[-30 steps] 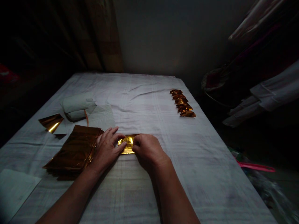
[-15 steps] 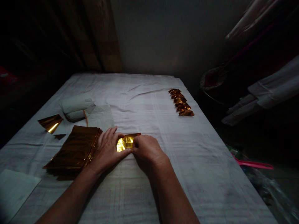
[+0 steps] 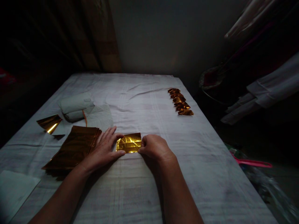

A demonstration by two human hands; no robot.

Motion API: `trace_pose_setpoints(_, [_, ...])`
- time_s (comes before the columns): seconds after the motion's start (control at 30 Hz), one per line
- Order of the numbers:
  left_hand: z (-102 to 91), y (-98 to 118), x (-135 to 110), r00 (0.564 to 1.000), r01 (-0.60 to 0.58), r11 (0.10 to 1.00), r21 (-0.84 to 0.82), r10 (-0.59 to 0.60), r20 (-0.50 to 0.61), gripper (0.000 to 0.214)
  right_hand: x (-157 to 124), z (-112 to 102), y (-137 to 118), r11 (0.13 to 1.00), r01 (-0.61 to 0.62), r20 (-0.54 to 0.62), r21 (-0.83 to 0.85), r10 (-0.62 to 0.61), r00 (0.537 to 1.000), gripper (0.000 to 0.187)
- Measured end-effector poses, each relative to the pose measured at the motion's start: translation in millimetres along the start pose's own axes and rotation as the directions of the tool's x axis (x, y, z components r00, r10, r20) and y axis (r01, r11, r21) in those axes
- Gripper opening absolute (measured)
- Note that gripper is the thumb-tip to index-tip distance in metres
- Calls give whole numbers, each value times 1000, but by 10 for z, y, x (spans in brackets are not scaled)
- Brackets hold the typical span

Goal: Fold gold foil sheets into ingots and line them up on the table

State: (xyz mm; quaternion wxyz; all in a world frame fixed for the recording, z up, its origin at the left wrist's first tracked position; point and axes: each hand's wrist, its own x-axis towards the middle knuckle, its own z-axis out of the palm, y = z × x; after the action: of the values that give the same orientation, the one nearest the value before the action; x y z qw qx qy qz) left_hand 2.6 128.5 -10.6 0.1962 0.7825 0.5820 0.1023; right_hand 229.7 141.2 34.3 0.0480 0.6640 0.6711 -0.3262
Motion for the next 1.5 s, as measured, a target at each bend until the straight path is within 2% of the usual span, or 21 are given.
trace_pose_setpoints(0.23, [-173,-59,18,983,-9,1000,-4,9,183,60,-5,-53,32,999,-39,56,8,39,998,9])
trace_pose_setpoints(0.37, [-222,-64,30,970,9,1000,-20,-4,242,61,-19,-87,45,998,-57,67,11,56,996,6])
trace_pose_setpoints(0.57, [-232,-47,37,971,11,1000,-29,-3,240,63,-60,-124,4,998,12,70,-55,-8,998,6])
trace_pose_setpoints(0.77, [-225,-42,38,972,5,1000,-28,2,234,64,-98,12,-280,966,143,17,-216,-143,990,30])
trace_pose_setpoints(0.87, [-221,-41,40,973,9,1000,-20,-4,231,65,-105,104,-427,956,160,-12,-245,-168,986,35])
trace_pose_setpoints(1.0, [-260,-15,45,965,35,999,-2,-34,260,65,-96,116,-440,964,114,-11,-241,-120,993,35])
trace_pose_setpoints(1.17, [-339,-5,51,943,29,1000,-4,-26,331,68,-66,6,-257,976,31,47,-215,-22,999,33])
trace_pose_setpoints(1.5, [-366,-53,60,934,-7,1000,6,5,357,70,-33,-124,-9,988,-105,122,-111,118,985,25])
